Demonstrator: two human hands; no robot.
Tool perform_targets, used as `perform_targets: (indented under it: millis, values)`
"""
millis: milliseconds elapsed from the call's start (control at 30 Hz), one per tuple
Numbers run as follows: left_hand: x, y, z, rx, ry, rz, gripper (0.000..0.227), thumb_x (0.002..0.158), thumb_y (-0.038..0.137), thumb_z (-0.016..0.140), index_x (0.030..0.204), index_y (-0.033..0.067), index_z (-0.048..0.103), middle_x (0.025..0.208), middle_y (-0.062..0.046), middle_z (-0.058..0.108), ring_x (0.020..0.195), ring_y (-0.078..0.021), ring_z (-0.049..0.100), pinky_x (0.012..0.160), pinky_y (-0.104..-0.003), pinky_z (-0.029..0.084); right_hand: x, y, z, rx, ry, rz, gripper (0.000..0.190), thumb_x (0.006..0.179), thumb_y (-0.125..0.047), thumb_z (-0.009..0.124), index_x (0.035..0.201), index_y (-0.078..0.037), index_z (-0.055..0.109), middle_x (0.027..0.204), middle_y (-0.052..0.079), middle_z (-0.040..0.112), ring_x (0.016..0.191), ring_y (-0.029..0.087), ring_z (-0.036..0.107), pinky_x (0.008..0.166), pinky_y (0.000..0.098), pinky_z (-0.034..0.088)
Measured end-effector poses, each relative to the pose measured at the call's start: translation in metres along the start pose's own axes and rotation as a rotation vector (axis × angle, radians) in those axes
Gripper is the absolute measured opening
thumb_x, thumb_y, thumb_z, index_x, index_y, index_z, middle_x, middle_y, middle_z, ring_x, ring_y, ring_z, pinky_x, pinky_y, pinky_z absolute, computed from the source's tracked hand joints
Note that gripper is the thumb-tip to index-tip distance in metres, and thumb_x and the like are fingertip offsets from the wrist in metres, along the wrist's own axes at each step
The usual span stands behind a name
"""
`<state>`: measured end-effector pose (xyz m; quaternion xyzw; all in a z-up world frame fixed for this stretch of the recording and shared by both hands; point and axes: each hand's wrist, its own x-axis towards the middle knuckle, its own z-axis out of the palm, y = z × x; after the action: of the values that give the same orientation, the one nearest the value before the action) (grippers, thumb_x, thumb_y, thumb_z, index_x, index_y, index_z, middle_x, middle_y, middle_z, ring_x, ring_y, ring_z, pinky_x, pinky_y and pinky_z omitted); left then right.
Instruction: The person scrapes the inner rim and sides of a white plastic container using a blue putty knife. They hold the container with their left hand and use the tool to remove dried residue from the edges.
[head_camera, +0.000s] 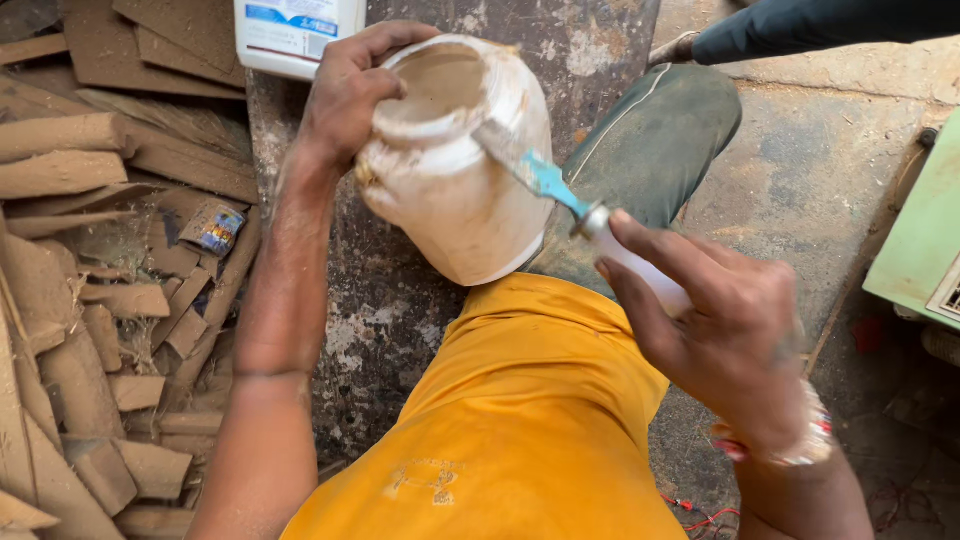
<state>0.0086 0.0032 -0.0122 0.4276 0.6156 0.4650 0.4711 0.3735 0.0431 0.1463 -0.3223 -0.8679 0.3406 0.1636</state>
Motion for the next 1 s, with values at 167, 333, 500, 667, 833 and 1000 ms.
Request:
perform_targets:
  millis: [167, 333, 500, 667, 833, 1000]
  values:
    - [0.003, -0.013, -0.002, -0.008, 0.057, 0.014, 0.053, 0.084, 0.0, 0.05, 0.135, -0.0009, 0.064, 0.131, -0.017, 0.069, 0.117, -0.024, 0.07, 0.098, -0.033, 0.065, 0.001, 0.014, 0.077, 0.056, 0.255, -0.029, 0.028, 0.097, -0.013, 0.08, 0.121, -0.002, 0.07, 0.102, 0.015, 0.077, 0.082, 0.019, 0.078, 0.07, 0.0281, 0.06]
    - [-0.005, -0.019, -0.006, -0.076, 0.093, -0.095, 0.053, 0.082, 0.001, 0.048, 0.132, -0.0007, 0.065, 0.125, -0.015, 0.071, 0.109, -0.0216, 0.072, 0.092, -0.035, 0.065, -0.01, 0.027, 0.106, 0.204, 0.33, 0.058, 0.031, 0.094, -0.012, 0.082, 0.122, -0.002, 0.072, 0.101, 0.015, 0.078, 0.079, 0.017, 0.078, 0.066, 0.0256, 0.059]
    - [-0.005, -0.021, -0.005, -0.03, 0.105, -0.039, 0.056, 0.08, -0.001, 0.049, 0.134, -0.0018, 0.065, 0.125, -0.015, 0.073, 0.109, -0.0208, 0.072, 0.099, -0.032, 0.063, -0.008, 0.02, 0.041, 0.079, 0.115, 0.035, 0.028, 0.096, -0.014, 0.081, 0.12, -0.003, 0.073, 0.103, 0.015, 0.078, 0.082, 0.018, 0.078, 0.066, 0.0254, 0.06]
    - [-0.003, -0.026, -0.006, -0.023, 0.08, 0.022, 0.055, 0.081, 0.0, 0.049, 0.133, -0.0028, 0.065, 0.125, -0.017, 0.072, 0.11, -0.0217, 0.072, 0.098, -0.034, 0.063, 0.018, 0.007, 0.008, 0.036, -0.031, 0.066, 0.026, 0.093, -0.015, 0.081, 0.116, -0.004, 0.075, 0.093, 0.013, 0.078, 0.073, 0.017, 0.077, 0.06, 0.0267, 0.058]
    - [0.0, -0.03, -0.01, -0.088, 0.109, -0.051, 0.054, 0.081, 0.002, 0.048, 0.133, -0.0031, 0.064, 0.125, -0.016, 0.071, 0.113, -0.0223, 0.072, 0.094, -0.035, 0.066, 0.017, 0.013, 0.057, 0.089, 0.165, 0.027, 0.029, 0.095, -0.014, 0.081, 0.12, -0.003, 0.072, 0.103, 0.015, 0.078, 0.081, 0.017, 0.077, 0.068, 0.0274, 0.06]
    - [-0.007, -0.025, -0.009, -0.081, 0.086, 0.005, 0.055, 0.083, -0.001, 0.05, 0.135, -0.0059, 0.066, 0.13, -0.02, 0.071, 0.118, -0.0255, 0.069, 0.105, -0.038, 0.058, -0.011, 0.039, 0.099, 0.249, 0.316, 0.058, 0.032, 0.096, -0.013, 0.084, 0.124, -0.004, 0.071, 0.104, 0.012, 0.078, 0.081, 0.014, 0.076, 0.069, 0.0257, 0.06]
